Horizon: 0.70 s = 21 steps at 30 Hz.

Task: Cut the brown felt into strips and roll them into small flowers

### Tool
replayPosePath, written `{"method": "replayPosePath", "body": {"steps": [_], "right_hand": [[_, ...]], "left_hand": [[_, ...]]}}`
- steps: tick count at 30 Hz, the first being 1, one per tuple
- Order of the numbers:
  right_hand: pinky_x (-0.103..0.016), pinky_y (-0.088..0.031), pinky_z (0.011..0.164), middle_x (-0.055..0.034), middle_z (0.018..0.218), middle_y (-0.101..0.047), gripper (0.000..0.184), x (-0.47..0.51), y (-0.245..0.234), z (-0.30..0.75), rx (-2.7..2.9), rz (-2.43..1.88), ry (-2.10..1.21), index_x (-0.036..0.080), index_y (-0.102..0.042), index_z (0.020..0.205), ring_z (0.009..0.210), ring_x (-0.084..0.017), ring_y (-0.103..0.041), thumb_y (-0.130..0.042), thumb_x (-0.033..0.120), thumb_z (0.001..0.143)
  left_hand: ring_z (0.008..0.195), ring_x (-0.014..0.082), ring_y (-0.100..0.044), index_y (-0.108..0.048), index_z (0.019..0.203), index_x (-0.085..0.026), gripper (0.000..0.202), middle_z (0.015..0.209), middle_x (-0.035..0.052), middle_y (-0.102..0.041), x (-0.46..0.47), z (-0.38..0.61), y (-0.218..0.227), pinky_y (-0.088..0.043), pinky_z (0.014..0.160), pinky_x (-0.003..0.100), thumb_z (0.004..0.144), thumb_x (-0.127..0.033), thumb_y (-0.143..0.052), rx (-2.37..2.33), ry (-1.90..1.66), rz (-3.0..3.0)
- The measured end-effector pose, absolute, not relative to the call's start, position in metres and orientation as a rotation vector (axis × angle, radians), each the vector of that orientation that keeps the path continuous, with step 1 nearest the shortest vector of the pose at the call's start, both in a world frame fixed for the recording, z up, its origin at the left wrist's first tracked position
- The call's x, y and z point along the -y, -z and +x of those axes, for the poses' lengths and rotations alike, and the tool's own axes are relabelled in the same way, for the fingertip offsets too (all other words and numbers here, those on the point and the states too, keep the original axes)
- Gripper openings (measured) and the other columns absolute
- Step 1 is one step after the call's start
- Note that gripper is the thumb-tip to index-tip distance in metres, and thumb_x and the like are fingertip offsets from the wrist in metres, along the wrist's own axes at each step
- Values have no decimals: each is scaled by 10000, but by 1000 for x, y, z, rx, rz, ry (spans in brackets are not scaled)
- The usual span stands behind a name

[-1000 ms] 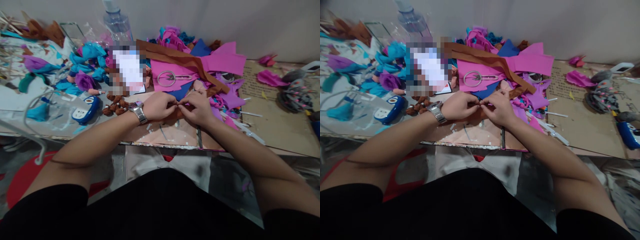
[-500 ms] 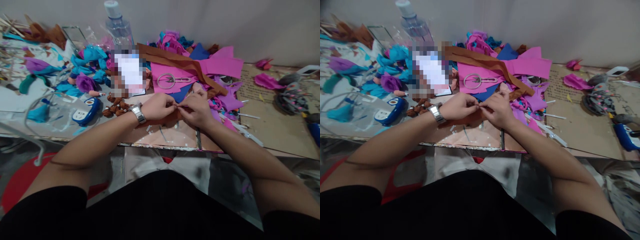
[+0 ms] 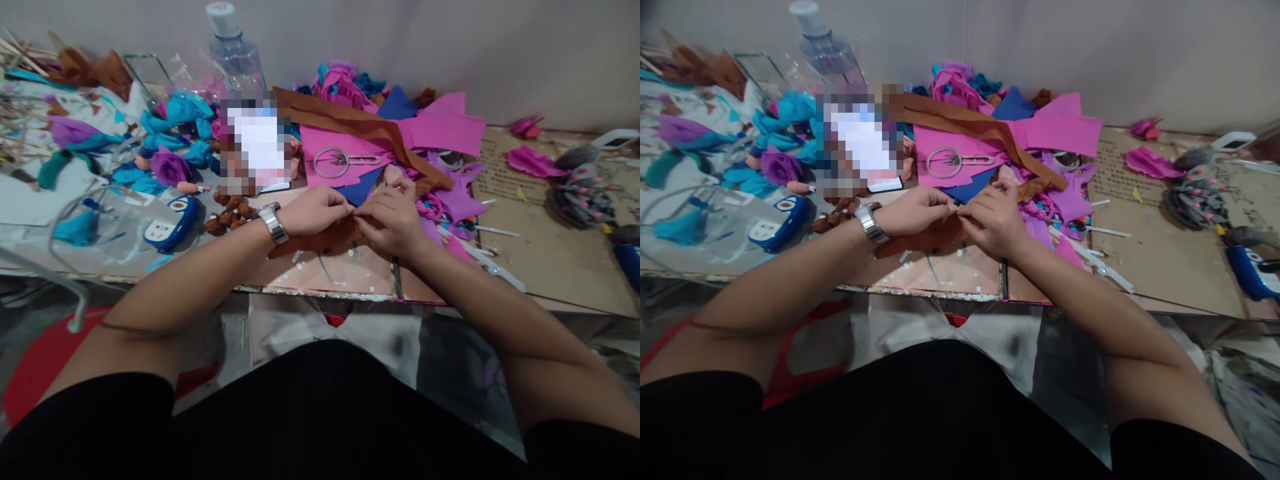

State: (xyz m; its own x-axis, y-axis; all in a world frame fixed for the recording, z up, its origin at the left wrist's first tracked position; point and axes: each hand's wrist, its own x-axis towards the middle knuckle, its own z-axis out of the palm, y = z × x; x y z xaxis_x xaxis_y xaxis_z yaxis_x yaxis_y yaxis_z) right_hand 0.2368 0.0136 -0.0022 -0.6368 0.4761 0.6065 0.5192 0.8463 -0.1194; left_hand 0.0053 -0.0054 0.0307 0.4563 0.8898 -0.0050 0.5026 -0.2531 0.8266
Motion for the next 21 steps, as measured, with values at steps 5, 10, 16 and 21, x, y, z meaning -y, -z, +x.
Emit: {"method": "replayPosePath", "body": {"steps": [5, 10, 16, 21], "right_hand": [[-537, -326, 1065, -15, 921, -800, 123, -12, 1, 237, 2372, -709, 80, 278, -773, 1005, 940, -243, -679, -654, 304, 995], [-533, -326, 1073, -13, 926, -812, 120, -11, -1, 236, 2361, -716, 47, 282, -770, 1000, 931, -243, -689, -655, 316, 995], [-532, -323, 1093, -14, 946, -826, 126, -10, -2, 236, 2366, -740, 10, 283, -770, 1005, 946, -246, -703, -652, 327, 996], [-528, -337, 1080, -12, 942, -826, 141, -8, -5, 234, 2357, -747, 4, 284, -772, 1004, 942, -245, -713, -640, 331, 1010]], "left_hand": [[617, 105, -444, -659, 716, -141, 292, 657, -13, -572, 3, 4, -26, -343, 614, 257, 865, -380, -582, -1140, -605, 1865], [610, 103, -436, -677, 733, -139, 334, 666, -6, -580, 3, 3, -27, -357, 633, 264, 881, -430, -606, -1115, -601, 1795], [587, 92, -404, -673, 751, -140, 307, 662, -6, -564, 5, 4, -32, -334, 614, 264, 887, -412, -633, -1113, -571, 1710], [584, 93, -422, -683, 774, -145, 285, 671, -6, -582, 5, 3, -33, -324, 590, 261, 879, -409, -661, -1130, -574, 1720]]}}
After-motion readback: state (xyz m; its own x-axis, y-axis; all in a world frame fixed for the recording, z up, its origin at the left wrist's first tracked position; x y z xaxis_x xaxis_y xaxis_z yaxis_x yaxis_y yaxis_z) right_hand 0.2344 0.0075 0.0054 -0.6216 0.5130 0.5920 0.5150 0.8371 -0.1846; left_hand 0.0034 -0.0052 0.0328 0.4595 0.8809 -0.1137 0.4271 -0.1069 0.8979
